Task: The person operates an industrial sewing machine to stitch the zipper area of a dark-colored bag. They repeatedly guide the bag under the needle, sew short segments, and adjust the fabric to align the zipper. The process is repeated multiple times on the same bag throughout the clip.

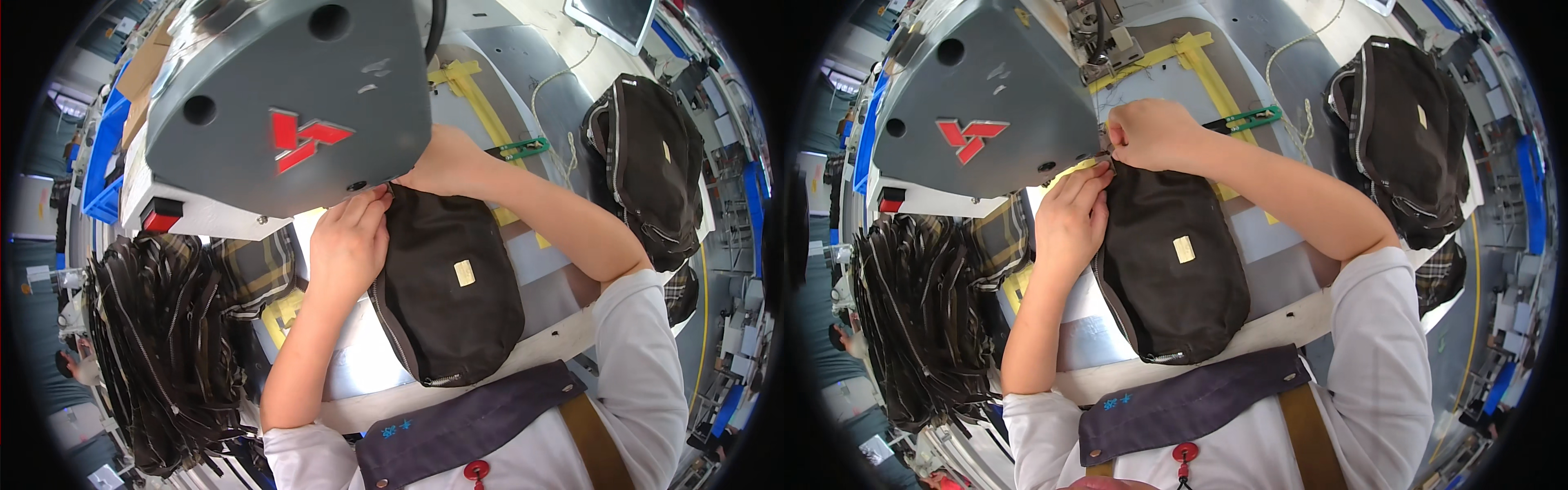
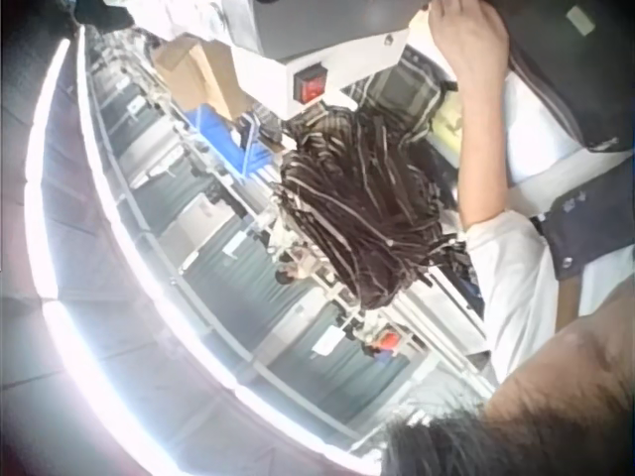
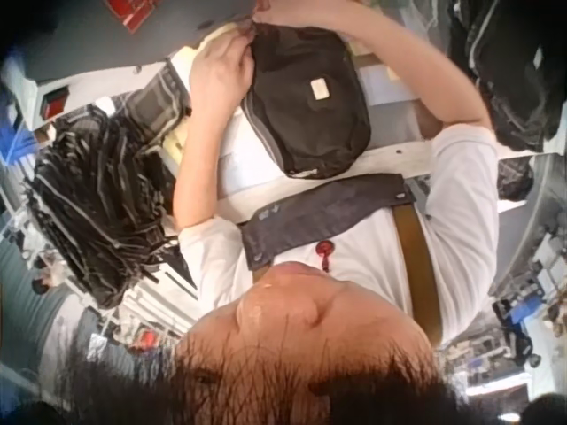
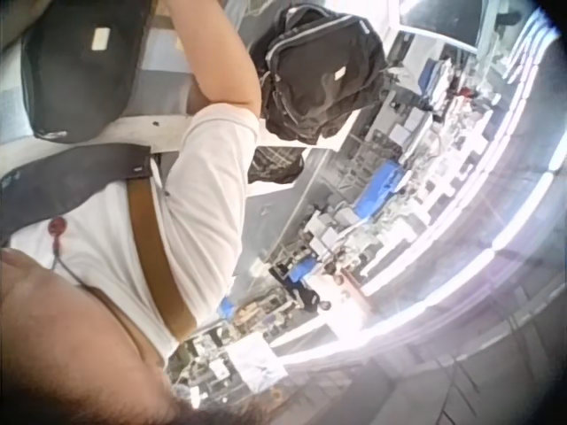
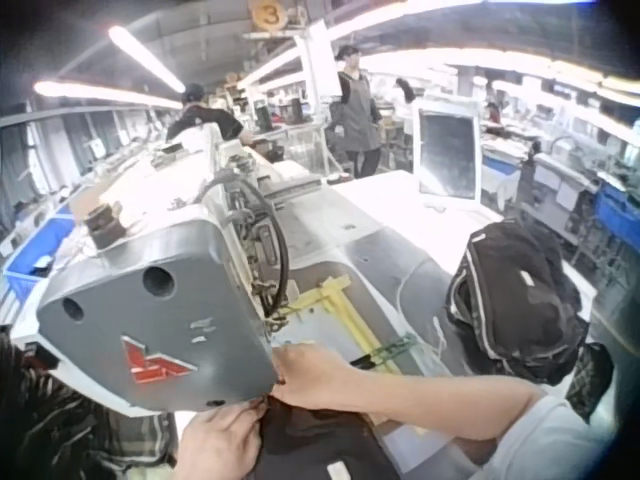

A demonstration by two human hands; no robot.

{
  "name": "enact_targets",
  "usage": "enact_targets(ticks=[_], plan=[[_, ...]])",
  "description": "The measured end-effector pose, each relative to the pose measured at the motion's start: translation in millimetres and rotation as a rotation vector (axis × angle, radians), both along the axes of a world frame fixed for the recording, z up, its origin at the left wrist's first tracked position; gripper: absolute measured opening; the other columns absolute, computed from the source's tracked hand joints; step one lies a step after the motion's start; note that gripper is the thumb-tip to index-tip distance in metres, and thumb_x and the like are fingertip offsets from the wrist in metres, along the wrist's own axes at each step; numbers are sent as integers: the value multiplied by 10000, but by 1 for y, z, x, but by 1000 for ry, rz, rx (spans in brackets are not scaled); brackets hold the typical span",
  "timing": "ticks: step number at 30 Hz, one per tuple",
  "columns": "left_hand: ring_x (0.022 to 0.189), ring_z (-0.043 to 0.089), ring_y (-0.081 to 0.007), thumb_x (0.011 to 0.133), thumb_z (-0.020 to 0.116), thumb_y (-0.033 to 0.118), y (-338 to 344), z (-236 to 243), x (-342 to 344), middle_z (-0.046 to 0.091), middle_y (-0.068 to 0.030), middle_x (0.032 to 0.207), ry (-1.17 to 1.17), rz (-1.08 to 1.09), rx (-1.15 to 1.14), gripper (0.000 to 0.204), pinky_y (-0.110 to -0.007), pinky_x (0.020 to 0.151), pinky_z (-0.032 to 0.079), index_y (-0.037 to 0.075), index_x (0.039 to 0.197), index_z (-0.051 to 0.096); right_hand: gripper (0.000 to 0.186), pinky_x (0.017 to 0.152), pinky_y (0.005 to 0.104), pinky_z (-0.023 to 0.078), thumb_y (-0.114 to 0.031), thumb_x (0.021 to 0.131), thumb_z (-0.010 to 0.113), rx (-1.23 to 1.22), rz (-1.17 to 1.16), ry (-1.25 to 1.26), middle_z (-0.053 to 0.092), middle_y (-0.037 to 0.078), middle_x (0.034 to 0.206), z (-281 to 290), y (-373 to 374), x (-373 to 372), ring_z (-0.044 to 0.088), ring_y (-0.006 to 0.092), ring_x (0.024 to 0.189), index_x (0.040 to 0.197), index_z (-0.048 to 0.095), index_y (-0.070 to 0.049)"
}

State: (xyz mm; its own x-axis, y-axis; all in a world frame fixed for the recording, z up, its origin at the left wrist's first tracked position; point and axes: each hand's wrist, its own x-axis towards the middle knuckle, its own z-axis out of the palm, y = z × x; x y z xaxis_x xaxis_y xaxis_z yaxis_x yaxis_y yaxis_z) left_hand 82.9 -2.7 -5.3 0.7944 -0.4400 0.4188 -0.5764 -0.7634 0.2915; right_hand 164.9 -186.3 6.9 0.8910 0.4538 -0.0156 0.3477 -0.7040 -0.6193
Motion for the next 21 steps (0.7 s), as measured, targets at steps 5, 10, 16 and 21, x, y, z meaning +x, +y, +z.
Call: enact_targets(ticks=[5, 10, 16, 21], plan=[[989, 617, -276, 793, 701, 125, -1, 7, -3, 640, -72, 1088, 11, -14, 19, 316, -385, 840, 509, 66, 1101, 659, 209, 743, 388, 506, -231, 751, 702, 83, -5, -115, 663, 87, 864, -9, -2, -3, 648, 282, 849, 869, 649, -67], [1006, 608, -271, 806, 705, 161, -2, 6, -4, 629, -68, 1106, 16, -10, 50, 323, -388, 844, 501, 72, 1113, 656, 250, 749, 384, 506, -259, 744, 745, 282, 78, -42, 659, 103, 852, -25, -7, 4, 650, 273, 843, 853, 669, -48], [1018, 605, -264, 806, 707, 171, -1, 3, -5, 627, -61, 1111, -11, -1, 30, 326, -385, 854, 494, 84, 1116, 657, 145, 738, 397, 507, -152, 790, 707, 304, 141, -230, 640, 114, 868, -14, -13, -3, 626, 300, 848, 863, 666, -34], [1024, 604, -258, 804, 710, 176, -1, 3, -5, 627, -63, 1113, -6, 1, 21, 328, -382, 856, 492, 86, 1115, 657, 99, 717, 396, 509, -116, 792, 681, 94, 228, -585, 624, 81, 874, -11, -17, -17, 616, 267, 859, 866, 658, -55]])
